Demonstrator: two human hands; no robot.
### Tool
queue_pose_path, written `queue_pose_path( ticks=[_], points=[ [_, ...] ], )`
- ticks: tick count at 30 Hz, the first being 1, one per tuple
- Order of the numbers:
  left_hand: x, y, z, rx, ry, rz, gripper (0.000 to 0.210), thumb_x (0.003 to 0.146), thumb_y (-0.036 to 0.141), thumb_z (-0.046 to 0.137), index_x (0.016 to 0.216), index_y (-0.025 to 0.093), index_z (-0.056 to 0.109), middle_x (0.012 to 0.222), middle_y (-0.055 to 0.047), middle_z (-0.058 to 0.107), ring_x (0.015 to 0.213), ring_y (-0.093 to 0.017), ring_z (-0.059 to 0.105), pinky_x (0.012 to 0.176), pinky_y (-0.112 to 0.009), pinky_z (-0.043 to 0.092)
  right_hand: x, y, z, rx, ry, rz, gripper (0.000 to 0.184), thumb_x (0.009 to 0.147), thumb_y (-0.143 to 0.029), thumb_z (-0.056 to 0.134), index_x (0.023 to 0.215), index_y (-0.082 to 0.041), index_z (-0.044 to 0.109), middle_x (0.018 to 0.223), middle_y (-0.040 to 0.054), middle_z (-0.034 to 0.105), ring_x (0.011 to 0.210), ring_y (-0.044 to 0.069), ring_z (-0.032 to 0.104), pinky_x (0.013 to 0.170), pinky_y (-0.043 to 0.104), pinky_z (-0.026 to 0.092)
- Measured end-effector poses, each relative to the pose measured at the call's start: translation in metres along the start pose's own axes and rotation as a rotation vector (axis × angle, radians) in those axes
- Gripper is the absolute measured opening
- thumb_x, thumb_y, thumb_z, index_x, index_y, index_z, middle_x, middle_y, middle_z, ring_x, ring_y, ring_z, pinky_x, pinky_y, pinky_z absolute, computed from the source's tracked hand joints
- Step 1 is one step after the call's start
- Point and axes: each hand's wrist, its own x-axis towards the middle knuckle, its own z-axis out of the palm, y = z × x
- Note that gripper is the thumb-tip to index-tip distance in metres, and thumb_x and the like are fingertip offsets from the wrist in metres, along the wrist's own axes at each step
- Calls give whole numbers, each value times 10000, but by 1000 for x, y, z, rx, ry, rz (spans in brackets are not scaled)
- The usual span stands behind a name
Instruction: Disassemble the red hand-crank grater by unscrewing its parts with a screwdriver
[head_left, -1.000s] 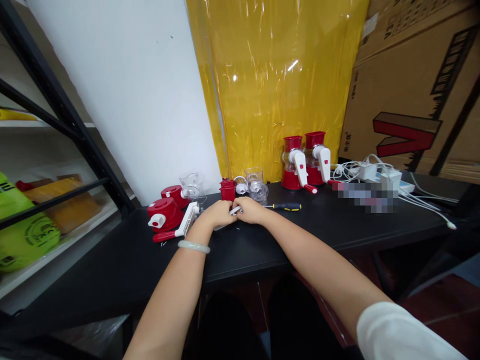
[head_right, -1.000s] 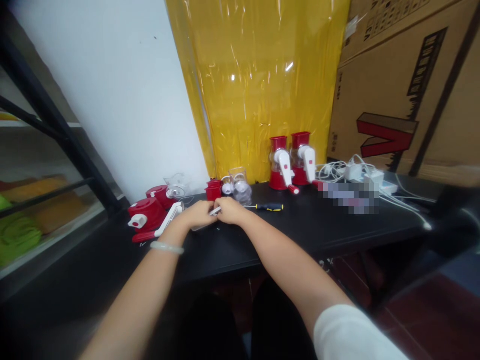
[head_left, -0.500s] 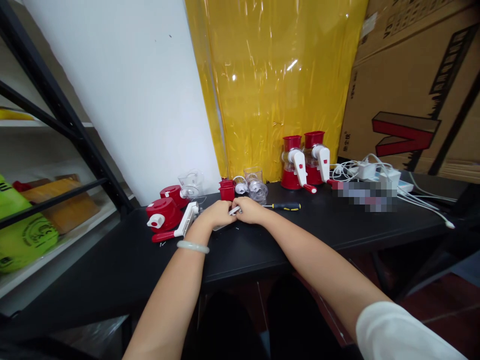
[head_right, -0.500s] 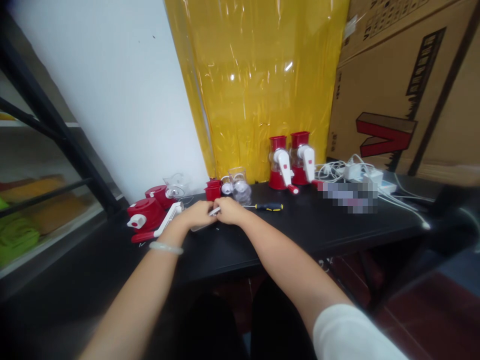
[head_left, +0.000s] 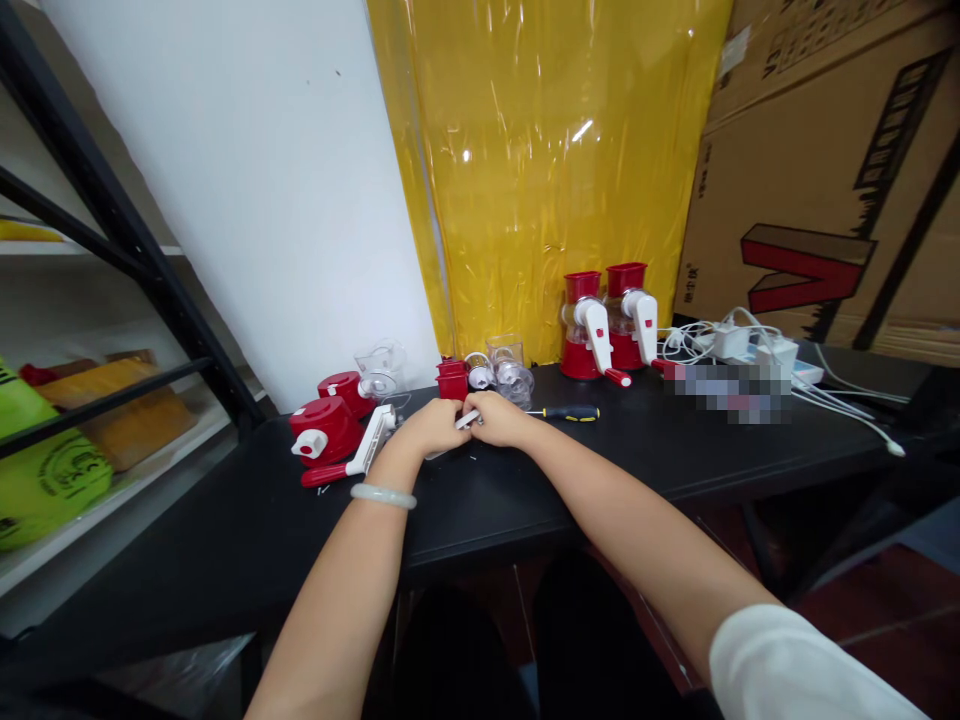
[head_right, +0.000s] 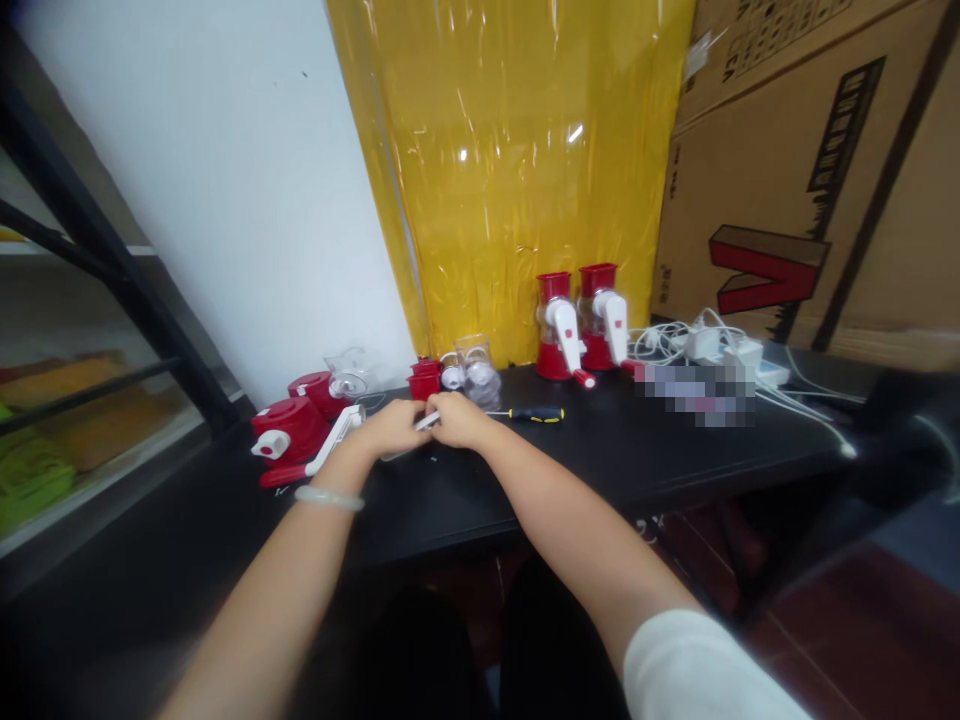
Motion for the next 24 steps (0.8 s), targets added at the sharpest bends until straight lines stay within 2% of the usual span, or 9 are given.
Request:
queue_pose_path(
  ticks=[10, 24],
  points=[
    [-1, 1, -2, -1, 16, -7, 216, 748, 278, 583, 874, 166, 717, 869, -102, 752, 804, -248, 702, 686, -286, 463, 0, 2, 0, 11, 53, -21, 188, 684, -47, 616, 819, -177, 634, 806, 31, 648, 779, 173, 572, 738, 278, 424],
    [-2, 6, -8, 116, 101, -77, 244, 809, 351, 546, 785, 195, 732, 758, -87, 727, 707, -225, 676, 621, -281, 417, 5, 5, 1, 16, 269, -65, 262, 676, -38, 572, 881, -195, 526, 907, 47, 547, 891, 215, 522, 813, 340, 439]
  ],
)
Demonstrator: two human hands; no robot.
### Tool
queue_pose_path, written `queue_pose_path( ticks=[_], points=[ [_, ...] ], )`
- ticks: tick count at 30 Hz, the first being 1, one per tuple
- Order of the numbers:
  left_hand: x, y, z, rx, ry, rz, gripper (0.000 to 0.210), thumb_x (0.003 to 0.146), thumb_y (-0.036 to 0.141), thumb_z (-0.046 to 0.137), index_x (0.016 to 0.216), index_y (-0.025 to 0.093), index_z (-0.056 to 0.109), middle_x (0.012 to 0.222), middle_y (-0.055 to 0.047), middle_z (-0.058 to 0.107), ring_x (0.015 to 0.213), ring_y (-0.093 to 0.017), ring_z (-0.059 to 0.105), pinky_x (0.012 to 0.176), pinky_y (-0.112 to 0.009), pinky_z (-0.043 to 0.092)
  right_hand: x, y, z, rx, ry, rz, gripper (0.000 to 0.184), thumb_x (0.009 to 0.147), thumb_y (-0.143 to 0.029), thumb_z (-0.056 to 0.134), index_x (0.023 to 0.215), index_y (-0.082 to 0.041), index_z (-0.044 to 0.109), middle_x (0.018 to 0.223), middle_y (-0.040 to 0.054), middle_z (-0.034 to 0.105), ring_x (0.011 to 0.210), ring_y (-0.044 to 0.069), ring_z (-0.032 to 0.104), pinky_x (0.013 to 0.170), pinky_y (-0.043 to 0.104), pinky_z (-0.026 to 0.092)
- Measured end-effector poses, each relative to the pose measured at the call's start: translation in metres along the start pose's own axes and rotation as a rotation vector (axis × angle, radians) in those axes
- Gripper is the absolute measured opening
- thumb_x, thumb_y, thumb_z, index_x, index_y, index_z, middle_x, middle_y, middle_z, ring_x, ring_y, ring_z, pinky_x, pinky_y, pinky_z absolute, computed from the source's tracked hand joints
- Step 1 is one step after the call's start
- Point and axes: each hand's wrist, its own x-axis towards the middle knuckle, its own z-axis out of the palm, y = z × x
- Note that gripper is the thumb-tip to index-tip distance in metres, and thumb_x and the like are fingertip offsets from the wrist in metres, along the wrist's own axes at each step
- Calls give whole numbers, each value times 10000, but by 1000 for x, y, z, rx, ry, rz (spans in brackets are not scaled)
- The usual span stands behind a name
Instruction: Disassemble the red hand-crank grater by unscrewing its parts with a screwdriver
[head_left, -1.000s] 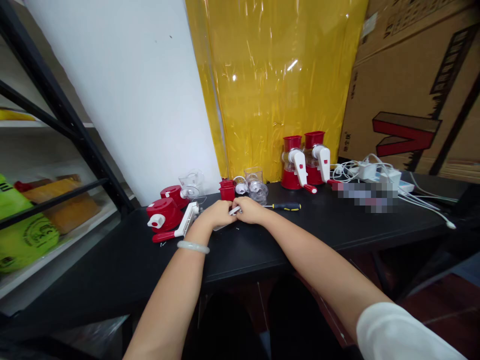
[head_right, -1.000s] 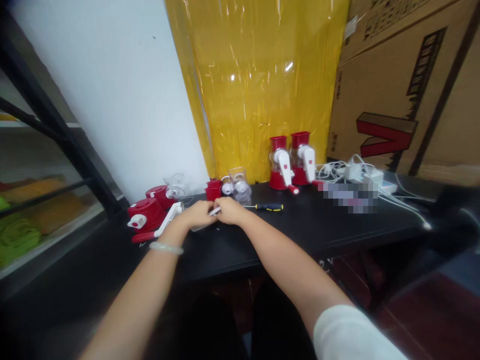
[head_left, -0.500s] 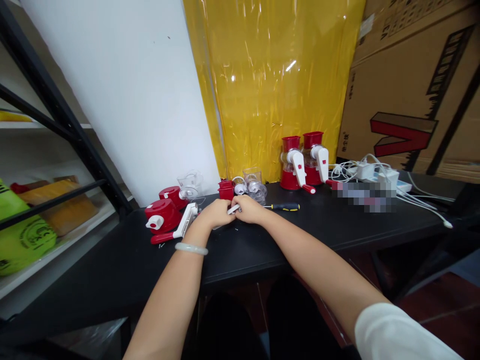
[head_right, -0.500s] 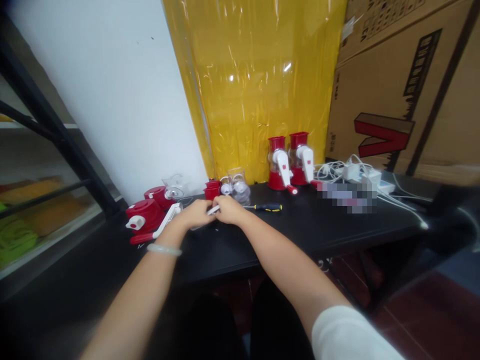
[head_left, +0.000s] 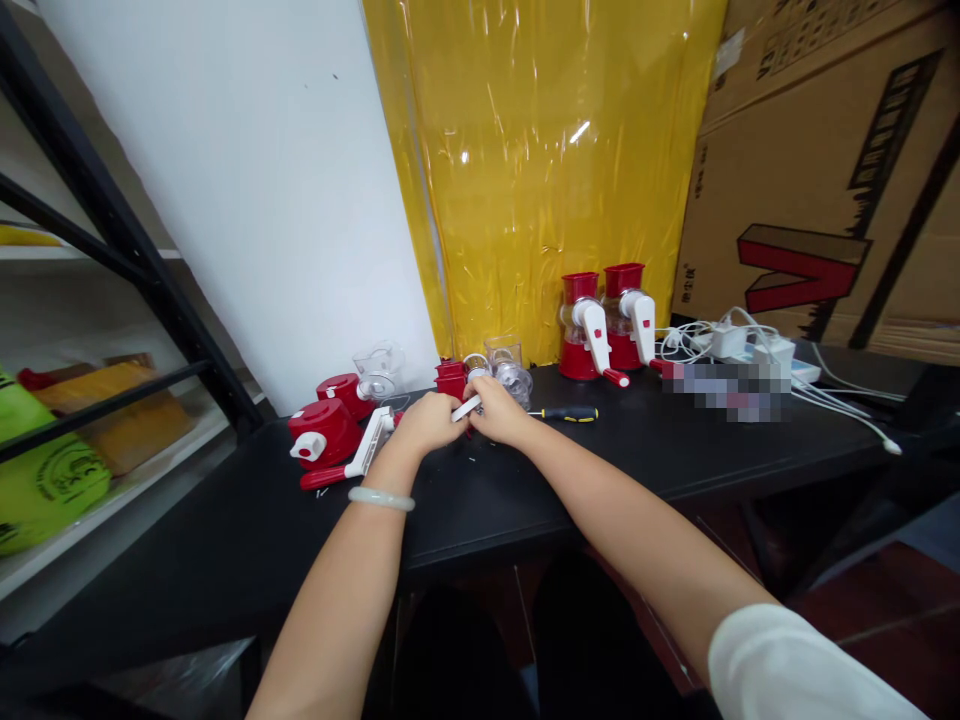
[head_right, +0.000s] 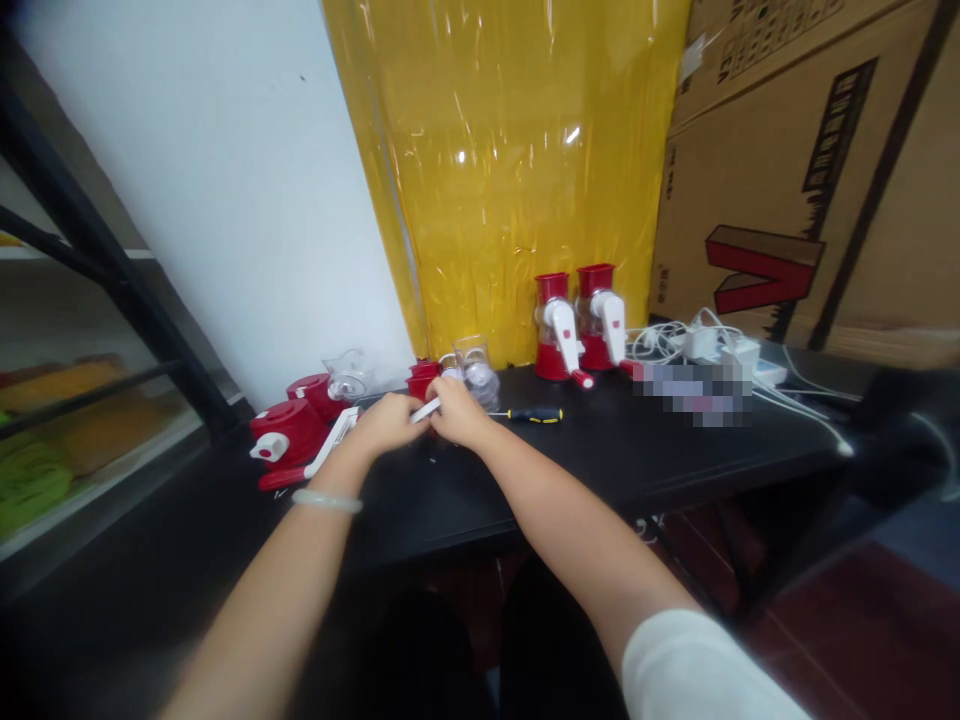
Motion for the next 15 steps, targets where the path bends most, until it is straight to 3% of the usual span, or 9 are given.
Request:
queue_pose_path(
  ticks=[6, 15],
  points=[
    [-2, 4, -4, -11, 38, -15, 276, 847, 409, 545, 812, 211, 734, 797, -81, 737, 734, -230, 683, 627, -282, 418, -1, 1, 1, 0, 77, 38, 334, 727, -33, 556, 1022, -189, 555, 1059, 92, 509, 1080, 250, 500, 980, 423, 425],
    [-4, 6, -9, 32, 56, -86, 347, 894, 458, 508, 874, 200, 740, 853, -106, 742, 743, -237, 681, 633, -285, 431, -1, -1, 3, 29, 97, 90, 369, 793, -46, 530, 1147, -148, 552, 1139, 134, 493, 1141, 267, 489, 1027, 457, 420]
  ],
)
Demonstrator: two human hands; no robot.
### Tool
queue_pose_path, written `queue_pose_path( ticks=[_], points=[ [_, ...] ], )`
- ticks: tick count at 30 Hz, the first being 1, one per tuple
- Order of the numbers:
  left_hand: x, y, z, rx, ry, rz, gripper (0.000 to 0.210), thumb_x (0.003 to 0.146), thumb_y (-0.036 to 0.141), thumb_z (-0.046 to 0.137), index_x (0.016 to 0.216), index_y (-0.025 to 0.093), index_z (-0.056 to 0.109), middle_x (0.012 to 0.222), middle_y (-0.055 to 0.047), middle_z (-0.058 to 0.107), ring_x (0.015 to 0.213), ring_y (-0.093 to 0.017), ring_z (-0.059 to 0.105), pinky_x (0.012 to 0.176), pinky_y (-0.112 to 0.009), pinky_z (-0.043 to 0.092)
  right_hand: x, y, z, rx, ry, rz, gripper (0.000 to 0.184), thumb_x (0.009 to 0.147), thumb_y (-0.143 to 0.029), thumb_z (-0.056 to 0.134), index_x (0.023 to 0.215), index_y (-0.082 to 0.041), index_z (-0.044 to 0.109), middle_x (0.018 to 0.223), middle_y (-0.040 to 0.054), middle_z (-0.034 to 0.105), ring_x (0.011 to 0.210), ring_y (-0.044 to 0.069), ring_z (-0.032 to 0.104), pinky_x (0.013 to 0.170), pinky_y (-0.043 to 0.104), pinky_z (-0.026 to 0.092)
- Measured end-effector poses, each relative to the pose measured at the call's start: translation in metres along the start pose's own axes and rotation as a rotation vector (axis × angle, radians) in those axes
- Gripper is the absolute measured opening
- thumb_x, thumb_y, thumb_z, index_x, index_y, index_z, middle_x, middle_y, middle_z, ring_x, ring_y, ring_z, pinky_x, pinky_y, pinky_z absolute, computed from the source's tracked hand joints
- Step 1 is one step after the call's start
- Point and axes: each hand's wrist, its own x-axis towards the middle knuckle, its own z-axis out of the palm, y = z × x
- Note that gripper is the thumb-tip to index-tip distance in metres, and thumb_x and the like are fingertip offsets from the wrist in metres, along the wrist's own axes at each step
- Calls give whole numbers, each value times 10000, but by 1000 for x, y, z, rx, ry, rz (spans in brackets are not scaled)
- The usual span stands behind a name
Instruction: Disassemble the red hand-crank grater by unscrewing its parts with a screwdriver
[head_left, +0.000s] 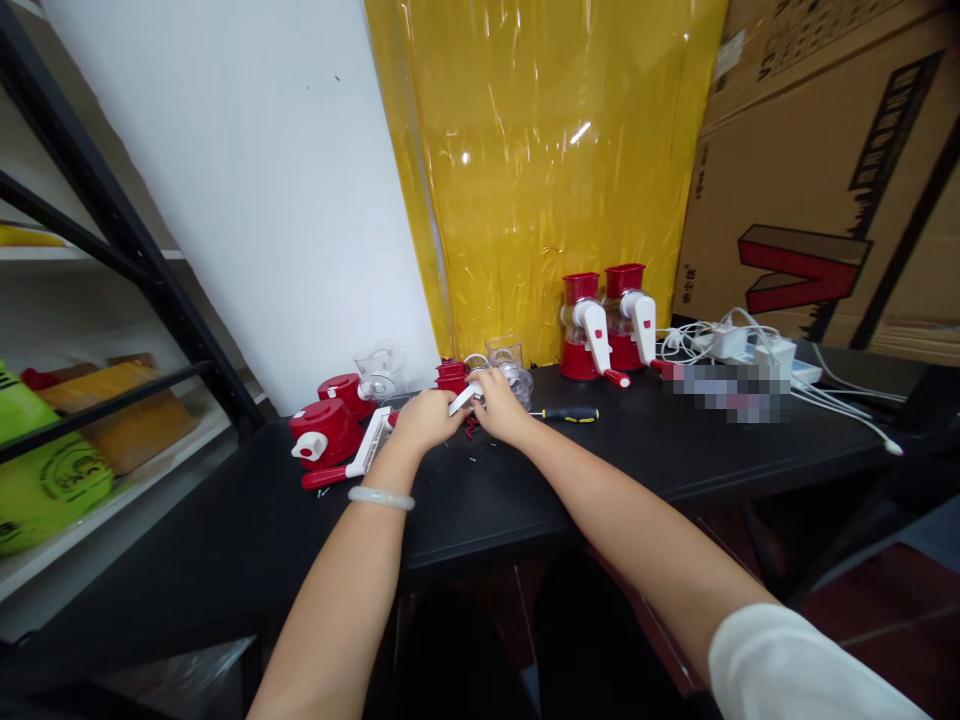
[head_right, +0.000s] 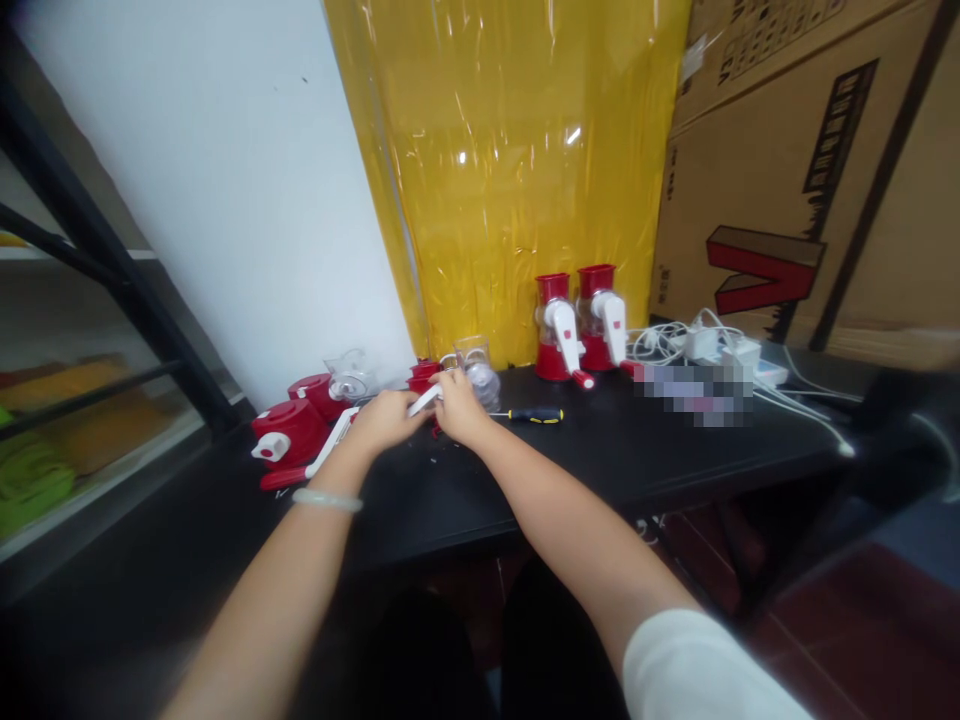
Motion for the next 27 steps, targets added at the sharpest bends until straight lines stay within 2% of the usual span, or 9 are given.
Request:
queue_pose_path(
  ticks=[6, 17, 21, 24, 27],
  points=[
    [1, -1, 2, 24, 7, -10, 372, 902, 480, 500, 911, 191, 735, 894, -116, 745, 780, -234, 685, 658, -279, 436, 1, 1, 0, 18, 10, 25, 401, 793, -54, 546, 1185, -139, 532, 1166, 149, 486, 1145, 270, 484, 1033, 473, 415],
    [0, -1, 2, -13, 15, -17, 366, 898, 471, 487, 897, 191, 723, 881, -110, 736, 763, -231, 677, 654, -281, 432, 1, 0, -1, 25, 27, 14, 382, 803, -59, 555, 1166, -174, 531, 1129, 109, 470, 1126, 248, 511, 1038, 442, 422],
    [0, -1, 0, -18, 21, -48, 411, 920, 494, 450, 956, 187, 721, 936, -127, 742, 851, -262, 694, 714, -302, 464, 1, -1, -2, 39, 41, 17, 395, 806, -60, 544, 1189, -152, 510, 1161, 131, 477, 1136, 246, 509, 1040, 441, 428],
    [1, -3, -2, 19, 50, -125, 463, 951, 495, 397, 1048, 165, 707, 1018, -165, 734, 951, -297, 694, 788, -339, 488, 1, -1, -2, 54, 69, 21, 471, 798, -56, 549, 1253, -150, 470, 1210, 144, 477, 1182, 249, 494, 1056, 437, 421],
    [0, -7, -8, 84, 76, -293, 502, 964, 478, 370, 1099, 115, 688, 1047, -220, 715, 997, -350, 685, 821, -404, 507, 1, -1, -2, 51, 55, 22, 492, 806, -59, 543, 1283, -144, 457, 1232, 151, 478, 1194, 247, 491, 1068, 438, 414]
  ],
)
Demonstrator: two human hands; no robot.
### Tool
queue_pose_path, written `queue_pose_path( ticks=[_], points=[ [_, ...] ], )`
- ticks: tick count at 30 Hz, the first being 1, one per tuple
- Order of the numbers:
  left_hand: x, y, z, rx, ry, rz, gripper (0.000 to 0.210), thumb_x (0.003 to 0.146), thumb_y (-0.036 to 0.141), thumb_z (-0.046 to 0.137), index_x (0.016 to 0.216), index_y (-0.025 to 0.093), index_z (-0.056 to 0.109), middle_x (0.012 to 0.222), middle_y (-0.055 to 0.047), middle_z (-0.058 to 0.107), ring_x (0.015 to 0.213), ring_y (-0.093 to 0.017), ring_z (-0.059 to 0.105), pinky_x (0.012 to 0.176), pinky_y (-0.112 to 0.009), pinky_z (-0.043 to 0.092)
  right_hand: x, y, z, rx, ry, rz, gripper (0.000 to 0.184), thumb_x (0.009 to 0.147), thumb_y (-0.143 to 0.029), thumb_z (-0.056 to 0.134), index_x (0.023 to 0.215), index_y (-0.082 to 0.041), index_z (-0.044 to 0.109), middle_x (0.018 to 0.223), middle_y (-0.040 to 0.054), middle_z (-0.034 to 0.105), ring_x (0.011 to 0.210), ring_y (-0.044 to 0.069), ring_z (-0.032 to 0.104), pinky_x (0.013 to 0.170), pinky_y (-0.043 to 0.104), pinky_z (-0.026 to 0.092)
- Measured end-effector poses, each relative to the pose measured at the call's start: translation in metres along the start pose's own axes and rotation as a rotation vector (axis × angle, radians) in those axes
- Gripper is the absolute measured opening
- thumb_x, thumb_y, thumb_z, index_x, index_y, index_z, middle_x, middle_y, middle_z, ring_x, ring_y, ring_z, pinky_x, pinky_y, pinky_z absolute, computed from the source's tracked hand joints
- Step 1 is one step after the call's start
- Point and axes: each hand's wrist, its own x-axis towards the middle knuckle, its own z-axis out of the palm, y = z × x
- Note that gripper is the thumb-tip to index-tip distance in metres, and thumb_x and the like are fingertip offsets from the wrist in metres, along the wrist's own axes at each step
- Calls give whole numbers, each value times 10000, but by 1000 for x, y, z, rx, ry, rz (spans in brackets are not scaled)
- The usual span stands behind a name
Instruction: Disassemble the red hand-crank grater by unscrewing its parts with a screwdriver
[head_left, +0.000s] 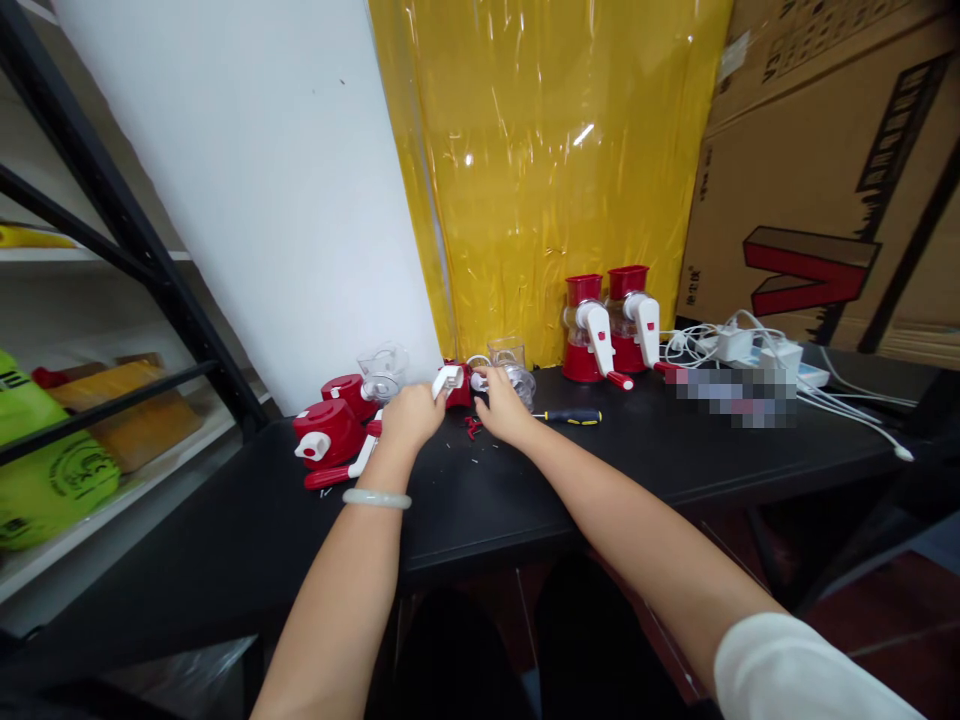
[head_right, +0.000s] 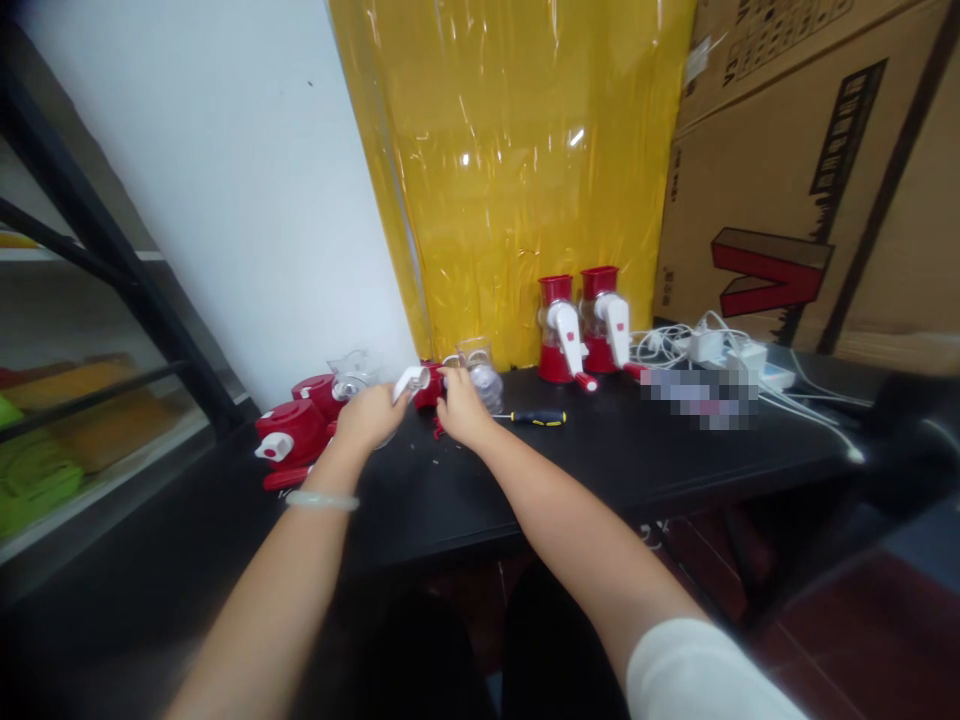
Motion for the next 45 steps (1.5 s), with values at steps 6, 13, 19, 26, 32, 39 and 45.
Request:
queue_pose_path(
  ticks=[6, 13, 19, 26, 32, 39, 45],
  points=[
    [4, -26, -14, 18, -41, -311, 486, 931, 451, 459, 1198, 89, 644, 1211, -263, 660, 1115, -392, 641, 847, -457, 518, -1, -1, -2, -15, -63, -4, 409, 811, -60, 543, 1204, -174, 529, 1163, 114, 480, 1131, 231, 520, 1042, 438, 430],
    [8, -61, -18, 41, -74, -419, 439, 879, 412, 538, 1158, 100, 670, 1224, -232, 673, 1124, -380, 640, 841, -447, 518, -2, 0, 1, 12, -79, 20, 358, 828, -73, 535, 1168, -188, 550, 1155, 99, 459, 1112, 215, 527, 1015, 408, 462],
    [12, -74, -10, 37, -88, -439, 409, 836, 372, 575, 1119, 99, 688, 1192, -242, 686, 1058, -363, 667, 797, -408, 520, -3, 0, 2, 12, -78, 18, 342, 828, -80, 543, 1152, -184, 567, 1132, 101, 468, 1096, 223, 527, 996, 428, 472],
    [21, -91, 4, 64, -50, -444, 439, 803, 372, 603, 1107, 71, 699, 1179, -262, 683, 1030, -361, 671, 775, -392, 525, -2, 1, 3, 14, -60, -18, 300, 834, -99, 556, 1116, -198, 578, 1071, 78, 467, 1059, 214, 534, 983, 412, 472],
    [22, -93, 5, 78, -79, -448, 421, 781, 366, 640, 1078, 75, 705, 1171, -257, 688, 1056, -372, 663, 817, -410, 525, -3, -2, 0, 21, -74, -14, 259, 841, -107, 546, 1086, -181, 585, 1076, 88, 481, 1033, 213, 543, 970, 403, 473],
    [23, -93, 7, 72, -121, -448, 404, 764, 293, 645, 1087, 59, 711, 1172, -258, 689, 1069, -384, 665, 850, -426, 523, -4, -4, 1, 5, -78, -13, 248, 850, -108, 542, 1083, -178, 593, 1077, 86, 490, 1047, 211, 539, 976, 387, 456],
    [23, -92, 5, 77, -183, -461, 443, 711, 200, 669, 1129, 60, 710, 1233, -282, 659, 1116, -392, 650, 842, -431, 538, -4, -4, 0, 3, -86, -15, 238, 853, -112, 546, 1073, -187, 597, 1067, 77, 492, 1016, 203, 537, 952, 379, 457]
  ],
)
